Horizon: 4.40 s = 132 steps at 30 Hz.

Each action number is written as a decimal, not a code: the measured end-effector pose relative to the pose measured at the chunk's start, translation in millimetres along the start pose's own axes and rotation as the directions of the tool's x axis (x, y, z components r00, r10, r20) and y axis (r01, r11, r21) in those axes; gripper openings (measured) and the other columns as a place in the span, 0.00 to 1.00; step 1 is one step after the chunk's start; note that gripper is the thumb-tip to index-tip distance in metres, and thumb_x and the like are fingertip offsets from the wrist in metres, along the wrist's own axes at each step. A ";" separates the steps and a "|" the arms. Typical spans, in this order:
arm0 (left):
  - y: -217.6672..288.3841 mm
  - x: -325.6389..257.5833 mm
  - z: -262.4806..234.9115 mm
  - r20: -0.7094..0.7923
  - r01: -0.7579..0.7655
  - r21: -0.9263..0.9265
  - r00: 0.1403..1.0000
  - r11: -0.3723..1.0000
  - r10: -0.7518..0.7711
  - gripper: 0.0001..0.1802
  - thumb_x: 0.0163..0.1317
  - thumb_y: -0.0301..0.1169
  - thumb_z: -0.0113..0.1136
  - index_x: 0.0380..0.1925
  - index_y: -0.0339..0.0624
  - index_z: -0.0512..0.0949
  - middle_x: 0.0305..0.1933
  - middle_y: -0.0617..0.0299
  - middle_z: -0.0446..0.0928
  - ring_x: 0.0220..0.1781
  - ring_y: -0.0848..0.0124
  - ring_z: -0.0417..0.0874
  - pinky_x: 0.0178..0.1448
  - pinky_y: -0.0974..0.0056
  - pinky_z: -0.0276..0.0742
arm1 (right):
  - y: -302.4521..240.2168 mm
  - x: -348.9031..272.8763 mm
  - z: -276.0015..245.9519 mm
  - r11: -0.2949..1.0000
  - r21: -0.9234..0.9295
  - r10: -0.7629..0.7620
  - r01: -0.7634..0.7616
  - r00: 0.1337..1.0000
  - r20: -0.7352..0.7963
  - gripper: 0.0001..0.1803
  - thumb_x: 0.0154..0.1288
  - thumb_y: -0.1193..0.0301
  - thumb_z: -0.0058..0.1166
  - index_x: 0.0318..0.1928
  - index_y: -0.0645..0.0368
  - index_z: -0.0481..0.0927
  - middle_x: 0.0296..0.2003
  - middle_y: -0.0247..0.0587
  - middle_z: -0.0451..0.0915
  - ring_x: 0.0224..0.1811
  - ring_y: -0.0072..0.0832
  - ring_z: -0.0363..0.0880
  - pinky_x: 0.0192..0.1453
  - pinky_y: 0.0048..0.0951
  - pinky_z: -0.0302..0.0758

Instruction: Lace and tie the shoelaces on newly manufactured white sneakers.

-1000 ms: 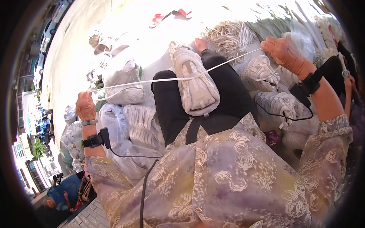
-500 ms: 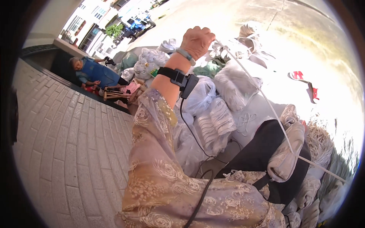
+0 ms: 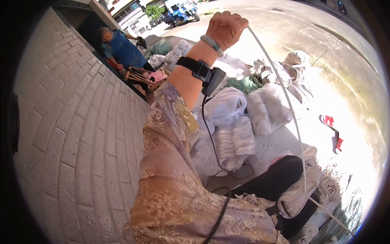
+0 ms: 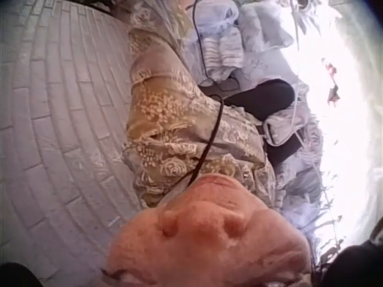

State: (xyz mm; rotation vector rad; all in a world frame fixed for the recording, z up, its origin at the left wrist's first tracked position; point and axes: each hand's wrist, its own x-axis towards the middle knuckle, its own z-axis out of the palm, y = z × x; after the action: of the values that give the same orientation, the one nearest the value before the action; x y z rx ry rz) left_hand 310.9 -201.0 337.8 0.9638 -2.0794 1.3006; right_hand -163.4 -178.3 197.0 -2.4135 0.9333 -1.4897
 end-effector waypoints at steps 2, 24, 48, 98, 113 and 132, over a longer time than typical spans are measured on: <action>-10.4 -2.3 0.5 -0.053 0.019 0.037 0.998 0.999 -0.017 0.02 0.51 0.32 0.59 0.26 0.52 0.80 0.25 0.65 0.79 0.31 0.62 0.79 0.38 0.57 0.75 | -3.0 -11.6 -2.3 0.998 0.027 0.053 -0.054 0.999 0.011 0.08 0.58 0.78 0.51 0.40 0.59 0.73 0.32 0.42 0.74 0.30 0.34 0.75 0.32 0.29 0.73; -42.8 -27.6 37.9 0.005 0.477 0.029 0.879 0.879 -0.477 0.09 0.55 0.39 0.55 0.29 0.53 0.82 0.27 0.57 0.80 0.34 0.56 0.81 0.40 0.51 0.75 | -33.6 -173.0 -47.6 0.700 0.299 0.641 -0.649 0.755 0.137 0.07 0.60 0.74 0.50 0.40 0.56 0.73 0.33 0.37 0.75 0.31 0.28 0.75 0.32 0.27 0.73; 378.7 -153.7 8.2 0.683 0.942 -0.235 0.336 -0.240 0.649 0.21 0.63 0.36 0.46 0.12 0.39 0.71 0.14 0.55 0.77 0.16 0.65 0.80 0.20 0.62 0.78 | -72.2 -331.1 -26.6 -0.115 0.471 0.925 -0.875 0.079 0.372 0.07 0.62 0.69 0.50 0.41 0.52 0.74 0.34 0.31 0.76 0.33 0.21 0.76 0.32 0.24 0.73; 491.9 -73.4 -9.3 0.538 0.455 -0.841 0.648 0.292 0.539 0.13 0.57 0.32 0.56 0.42 0.44 0.78 0.30 0.50 0.79 0.33 0.55 0.80 0.37 0.59 0.75 | -83.4 -309.0 59.2 0.348 0.475 0.929 -0.809 0.228 -0.292 0.02 0.53 0.80 0.52 0.30 0.62 0.74 0.19 0.32 0.70 0.23 0.14 0.66 0.29 0.19 0.67; 472.7 -85.4 3.7 0.808 0.934 -0.061 0.253 -0.351 0.532 0.13 0.65 0.33 0.50 0.35 0.33 0.78 0.23 0.66 0.74 0.20 0.81 0.71 0.26 0.76 0.69 | -73.6 -315.8 57.5 0.461 0.210 0.864 -0.862 0.383 -0.327 0.02 0.49 0.78 0.48 0.25 0.62 0.70 0.17 0.46 0.68 0.19 0.32 0.66 0.27 0.30 0.67; 461.5 -98.3 16.9 0.911 0.819 0.057 0.192 -0.571 0.366 0.14 0.68 0.38 0.47 0.26 0.43 0.70 0.16 0.71 0.63 0.14 0.83 0.62 0.16 0.77 0.58 | -97.9 -295.0 39.8 0.731 -0.227 0.647 -0.643 0.760 -0.067 0.06 0.52 0.67 0.55 0.30 0.54 0.77 0.27 0.36 0.73 0.33 0.35 0.74 0.38 0.34 0.68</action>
State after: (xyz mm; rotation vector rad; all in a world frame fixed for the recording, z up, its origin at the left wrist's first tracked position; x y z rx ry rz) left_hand 11.3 -51.6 4.8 1.2685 -1.2381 -1.9601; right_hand -179.7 63.0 -2.2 -1.8807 1.8024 -1.1256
